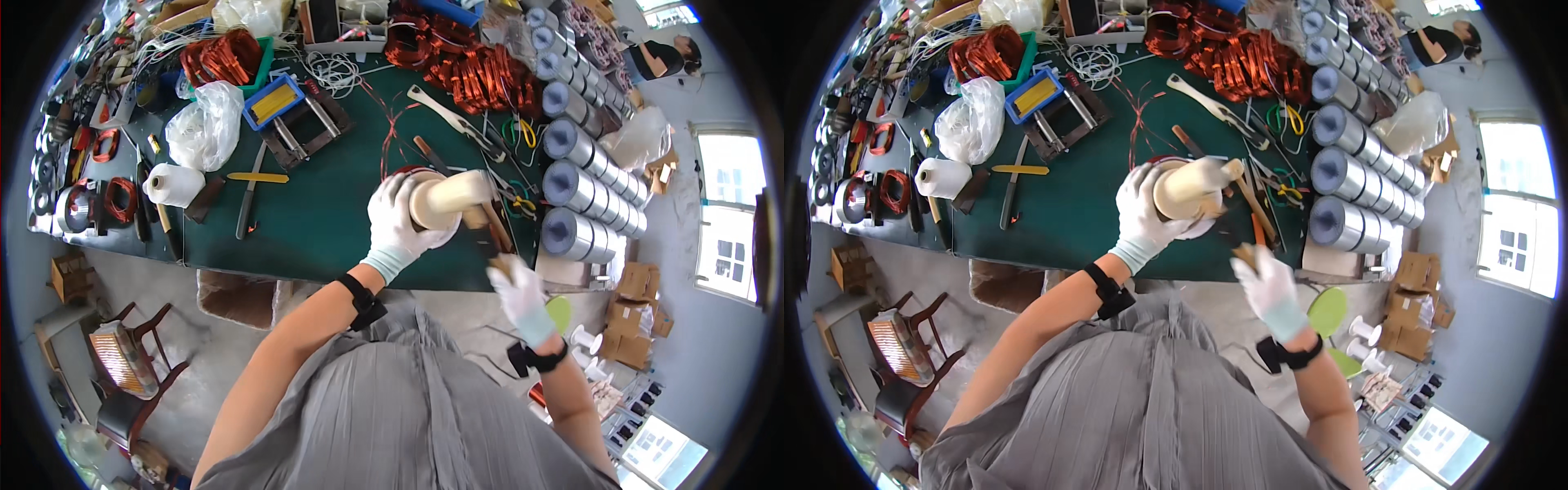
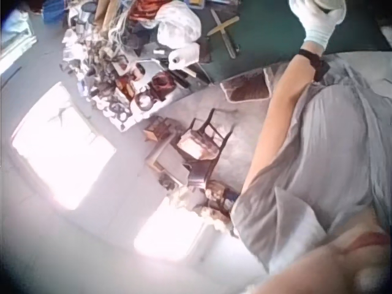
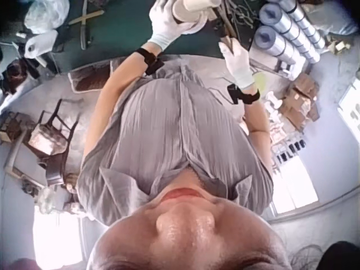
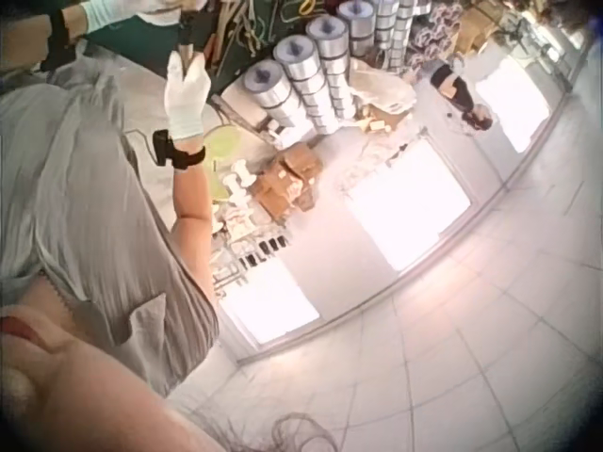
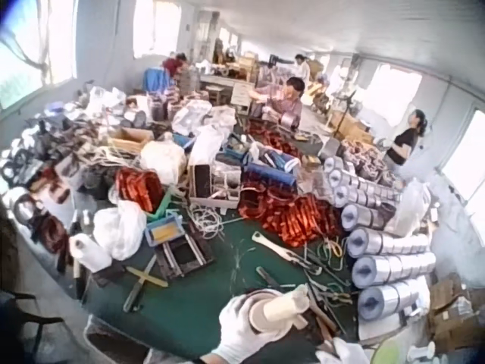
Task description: Assembling and shaping the copper wire windings of a motor stator using a mold and mallets.
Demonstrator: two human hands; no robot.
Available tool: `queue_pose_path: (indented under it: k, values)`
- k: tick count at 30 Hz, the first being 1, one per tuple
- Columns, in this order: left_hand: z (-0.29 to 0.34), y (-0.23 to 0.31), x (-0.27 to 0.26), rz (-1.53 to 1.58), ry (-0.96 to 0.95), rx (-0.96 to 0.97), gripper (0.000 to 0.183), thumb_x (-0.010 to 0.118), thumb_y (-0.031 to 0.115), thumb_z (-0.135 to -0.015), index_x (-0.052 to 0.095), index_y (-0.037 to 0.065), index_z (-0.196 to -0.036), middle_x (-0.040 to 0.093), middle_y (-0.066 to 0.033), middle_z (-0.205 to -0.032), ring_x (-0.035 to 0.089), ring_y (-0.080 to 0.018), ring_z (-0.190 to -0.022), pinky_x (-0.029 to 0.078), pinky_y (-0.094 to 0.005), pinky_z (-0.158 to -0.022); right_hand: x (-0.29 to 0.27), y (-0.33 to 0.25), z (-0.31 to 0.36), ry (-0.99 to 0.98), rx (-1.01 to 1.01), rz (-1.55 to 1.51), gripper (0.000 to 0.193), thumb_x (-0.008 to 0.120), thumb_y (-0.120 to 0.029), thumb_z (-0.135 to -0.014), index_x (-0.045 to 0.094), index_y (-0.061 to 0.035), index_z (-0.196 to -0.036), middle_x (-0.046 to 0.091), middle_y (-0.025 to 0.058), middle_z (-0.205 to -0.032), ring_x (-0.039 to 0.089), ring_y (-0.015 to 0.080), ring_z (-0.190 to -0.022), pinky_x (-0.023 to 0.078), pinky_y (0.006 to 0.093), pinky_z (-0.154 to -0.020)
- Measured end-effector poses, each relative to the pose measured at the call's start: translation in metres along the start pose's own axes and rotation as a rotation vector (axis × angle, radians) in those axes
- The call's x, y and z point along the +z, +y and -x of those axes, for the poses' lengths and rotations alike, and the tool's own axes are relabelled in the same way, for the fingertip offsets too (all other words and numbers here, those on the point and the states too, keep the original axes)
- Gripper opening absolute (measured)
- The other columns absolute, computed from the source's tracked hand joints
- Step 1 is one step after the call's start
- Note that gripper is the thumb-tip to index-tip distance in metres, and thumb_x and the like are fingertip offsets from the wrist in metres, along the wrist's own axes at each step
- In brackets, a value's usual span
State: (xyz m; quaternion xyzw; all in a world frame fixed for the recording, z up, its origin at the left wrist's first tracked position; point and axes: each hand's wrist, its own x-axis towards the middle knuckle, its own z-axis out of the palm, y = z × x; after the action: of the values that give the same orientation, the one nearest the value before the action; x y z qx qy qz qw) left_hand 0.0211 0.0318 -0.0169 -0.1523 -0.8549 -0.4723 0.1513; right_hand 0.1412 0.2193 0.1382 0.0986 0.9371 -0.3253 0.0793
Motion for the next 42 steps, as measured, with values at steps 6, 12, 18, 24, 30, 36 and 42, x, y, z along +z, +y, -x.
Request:
queue_pose_path:
  k: [6,12,18,24,30,36,42]
  values:
    - [0.001,-0.001,-0.008,0.011,0.008,-0.013,0.092,0.09,0.04,-0.06,0.053,0.005,-0.137,0.054,-0.0221,-0.137,0.05,-0.0439,-0.129,0.041,-0.0548,-0.108,-0.058,-0.065,0.023,0.482,-0.703,-1.005,0.03,0.049,-0.037,-0.106,0.063,-0.0108,-0.102,0.06,0.0026,-0.093,0.057,0.0149,-0.071,0.048,0.0292,-0.056]
    - [0.006,0.004,-0.014,-0.03,-0.065,0.007,0.093,0.09,0.036,-0.062,0.05,0.003,-0.139,0.052,-0.0236,-0.139,0.049,-0.0445,-0.13,0.04,-0.0543,-0.11,0.08,0.087,0.028,0.042,0.241,-0.26,0.029,0.069,-0.017,-0.097,0.061,0.0048,-0.113,0.068,0.0112,-0.079,0.062,0.0211,-0.069,0.053,0.0373,-0.071]
    - [0.005,-0.029,-0.049,0.033,-0.061,-0.043,0.073,0.074,0.024,-0.086,0.043,-0.006,-0.145,0.052,-0.0258,-0.141,0.051,-0.0404,-0.13,0.04,-0.0465,-0.112,0.04,0.168,-0.001,0.429,0.429,-0.254,0.03,0.069,-0.017,-0.096,0.063,0.0023,-0.118,0.067,0.0113,-0.088,0.064,0.0218,-0.077,0.053,0.0357,-0.073]
    - [-0.079,-0.036,-0.019,0.946,-0.475,-0.891,0.056,0.061,0.034,-0.104,0.048,-0.002,-0.145,0.061,-0.009,-0.13,0.06,-0.0179,-0.116,0.048,-0.0316,-0.103,0.038,0.186,-0.055,0.214,-0.147,0.253,0.054,0.07,-0.021,-0.088,0.055,-0.0025,-0.137,0.067,0.0178,-0.111,0.065,0.0373,-0.104,0.052,0.0451,-0.092]
    - [-0.115,0.048,-0.022,0.666,-0.706,-0.563,0.036,0.056,0.031,-0.106,0.067,-0.001,-0.118,0.072,-0.0111,-0.112,0.069,-0.0238,-0.106,0.052,-0.0348,-0.099,0.062,0.098,-0.107,-0.303,0.309,-1.247,0.046,0.064,-0.023,-0.101,0.053,-0.001,-0.14,0.06,0.0025,-0.086,0.056,0.0083,-0.068,0.047,0.0252,-0.059]
    - [-0.083,0.107,-0.024,-0.114,-0.692,0.274,0.042,0.063,0.015,-0.093,0.058,0.007,-0.134,0.063,-0.017,-0.131,0.057,-0.0363,-0.126,0.038,-0.0506,-0.114,-0.009,0.044,-0.085,-0.115,-0.289,-0.75,0.01,0.061,-0.007,-0.099,0.066,0.0013,-0.096,0.061,0.0065,-0.072,0.058,0.012,-0.064,0.048,0.0275,-0.06]
    - [-0.095,0.155,-0.06,0.439,-1.07,0.199,0.033,0.066,0.017,-0.092,0.065,0.006,-0.123,0.068,-0.0127,-0.109,0.064,-0.0332,-0.11,0.039,-0.0517,-0.112,-0.01,0.112,-0.081,0.014,-0.015,-1.13,0.052,0.043,-0.043,-0.105,0.049,-0.0015,-0.136,0.057,0.0023,-0.086,0.049,0.0063,-0.064,0.04,0.0219,-0.056]
